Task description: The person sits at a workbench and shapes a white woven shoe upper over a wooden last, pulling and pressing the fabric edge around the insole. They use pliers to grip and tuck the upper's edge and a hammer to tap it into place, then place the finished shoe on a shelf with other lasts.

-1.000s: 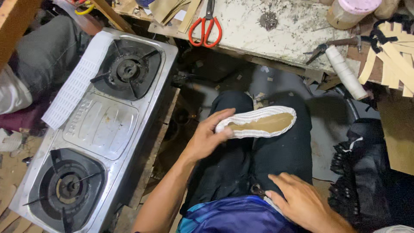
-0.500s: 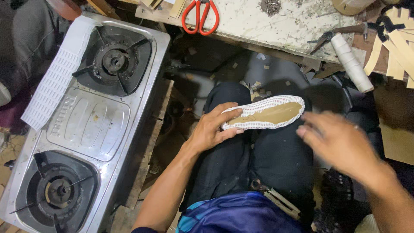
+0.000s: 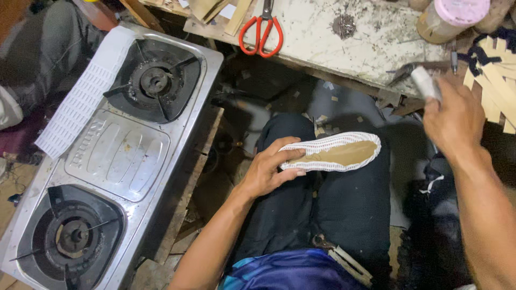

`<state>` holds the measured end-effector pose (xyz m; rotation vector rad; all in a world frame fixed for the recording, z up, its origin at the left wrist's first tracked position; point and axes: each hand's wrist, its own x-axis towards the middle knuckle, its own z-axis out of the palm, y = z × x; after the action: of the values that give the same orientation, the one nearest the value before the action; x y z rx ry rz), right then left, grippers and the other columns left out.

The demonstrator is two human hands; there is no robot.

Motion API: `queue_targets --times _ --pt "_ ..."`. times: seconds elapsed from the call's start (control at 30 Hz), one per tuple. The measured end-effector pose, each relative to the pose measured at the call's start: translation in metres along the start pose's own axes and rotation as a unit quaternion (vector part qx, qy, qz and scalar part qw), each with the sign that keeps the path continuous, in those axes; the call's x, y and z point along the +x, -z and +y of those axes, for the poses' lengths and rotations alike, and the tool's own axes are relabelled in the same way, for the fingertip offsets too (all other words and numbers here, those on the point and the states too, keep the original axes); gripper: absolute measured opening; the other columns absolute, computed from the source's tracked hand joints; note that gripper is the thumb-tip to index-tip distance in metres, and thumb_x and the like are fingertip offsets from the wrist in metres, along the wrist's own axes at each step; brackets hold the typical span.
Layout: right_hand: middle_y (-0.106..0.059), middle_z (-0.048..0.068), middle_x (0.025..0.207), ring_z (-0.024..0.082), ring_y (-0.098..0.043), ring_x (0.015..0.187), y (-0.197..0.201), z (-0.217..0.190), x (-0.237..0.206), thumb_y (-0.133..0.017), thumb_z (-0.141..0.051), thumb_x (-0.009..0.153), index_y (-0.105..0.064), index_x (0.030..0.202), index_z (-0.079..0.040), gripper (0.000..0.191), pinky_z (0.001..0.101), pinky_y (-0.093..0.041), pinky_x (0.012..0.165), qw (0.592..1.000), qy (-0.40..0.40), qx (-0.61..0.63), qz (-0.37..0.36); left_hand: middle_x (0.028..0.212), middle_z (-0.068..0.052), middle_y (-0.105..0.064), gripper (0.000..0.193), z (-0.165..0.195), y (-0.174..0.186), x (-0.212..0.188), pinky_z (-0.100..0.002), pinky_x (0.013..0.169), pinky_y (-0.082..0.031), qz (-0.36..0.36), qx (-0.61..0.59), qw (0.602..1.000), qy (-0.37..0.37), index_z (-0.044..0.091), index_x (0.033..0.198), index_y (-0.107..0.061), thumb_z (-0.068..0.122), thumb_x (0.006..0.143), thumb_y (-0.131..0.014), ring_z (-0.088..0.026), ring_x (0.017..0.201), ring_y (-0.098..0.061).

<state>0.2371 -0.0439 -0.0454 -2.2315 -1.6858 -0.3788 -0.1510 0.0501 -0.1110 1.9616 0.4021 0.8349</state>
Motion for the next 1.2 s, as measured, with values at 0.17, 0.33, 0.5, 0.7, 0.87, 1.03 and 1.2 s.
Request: queue_targets --times 0.17,0.33,0.5,0.7,0.87,1.03,1.2 --pt "-0.062 0.029 0.120 0.041 -0.062 0.109 0.036 -0.069 -0.065 -0.066 -0.015 0.099 -0.058 0.135 0.007 0.043 0.0507 -0.051 0.093 0.980 -0.051 0.173 0.088 0.143 -0.017 -0.060 0.051 -0.003 -0.002 0.001 -0.037 0.101 -0.056 0.001 0.003 0.999 0.035 0.009 0.133 -0.063 0.022 0.088 -0.082 -0.033 0.129 -0.064" --pt "-0.071 0.006 0.081 0.016 -0.070 0.069 0.002 -0.142 -0.143 -0.058 -0.025 0.101 -0.062 0.106 -0.010 0.017 0.0293 -0.057 0.063 0.891 0.052 0.444 0.080 0.143 -0.017 -0.061 0.061 -0.007 -0.005 0.004 -0.040 0.108 -0.053 0.012 0.027 1.000 0.001 0.006 0.139 -0.058 0.022 0.086 -0.083 -0.035 0.132 -0.063" --pt "-0.071 0.016 0.082 0.018 -0.071 0.069 0.017 -0.160 -0.164 -0.069 -0.019 0.090 -0.060 0.133 0.001 0.048 0.0328 -0.056 0.065 0.896 -0.207 0.344 -0.190 0.144 -0.017 -0.061 0.067 -0.007 -0.010 0.001 -0.040 0.108 -0.052 0.004 0.039 0.999 0.013 0.006 0.143 -0.054 0.025 0.086 -0.083 -0.035 0.133 -0.062" --pt "-0.072 0.023 0.100 0.024 -0.073 0.094 0.045 -0.159 -0.154 -0.072 -0.012 0.101 -0.069 0.121 0.000 0.024 0.0398 -0.058 0.088 0.622 -0.004 0.783 0.001 0.143 -0.017 -0.062 0.074 -0.009 -0.012 -0.004 -0.041 0.106 -0.053 0.020 0.049 0.997 0.052 0.005 0.145 -0.051 0.029 0.084 -0.085 -0.035 0.129 -0.064" --pt "-0.072 0.024 0.104 0.037 -0.073 0.092 0.037 -0.166 -0.133 -0.074 -0.017 0.084 -0.065 0.118 0.002 0.040 0.0426 -0.058 0.077 0.954 0.029 0.264 -0.137 0.141 -0.016 -0.064 0.074 -0.010 -0.011 -0.008 -0.040 0.106 -0.053 0.024 0.047 0.998 0.040 0.004 0.144 -0.053 0.030 0.082 -0.086 -0.035 0.128 -0.065" --pt "-0.071 0.022 0.107 0.037 -0.075 0.094 0.086 -0.173 -0.131 -0.074 -0.020 0.084 -0.062 0.121 0.000 0.043 0.0408 -0.059 0.084 0.908 0.109 0.401 -0.047 0.140 -0.016 -0.065 0.075 -0.011 -0.013 -0.012 -0.040 0.106 -0.053 0.034 0.032 0.998 0.049 0.005 0.143 -0.054 0.032 0.081 -0.086 -0.034 0.128 -0.066" --pt "-0.075 0.023 0.110 0.036 -0.075 0.086 0.067 -0.194 -0.111 -0.077 -0.019 0.078 -0.059 0.128 0.005 0.058 0.0385 -0.059 0.071 0.934 0.075 0.340 -0.083 0.137 -0.016 -0.065 0.074 -0.011 -0.009 -0.016 -0.041 0.106 -0.053 0.040 0.023 0.998 0.044 0.005 0.144 -0.053 0.033 0.082 -0.084 -0.034 0.127 -0.065"
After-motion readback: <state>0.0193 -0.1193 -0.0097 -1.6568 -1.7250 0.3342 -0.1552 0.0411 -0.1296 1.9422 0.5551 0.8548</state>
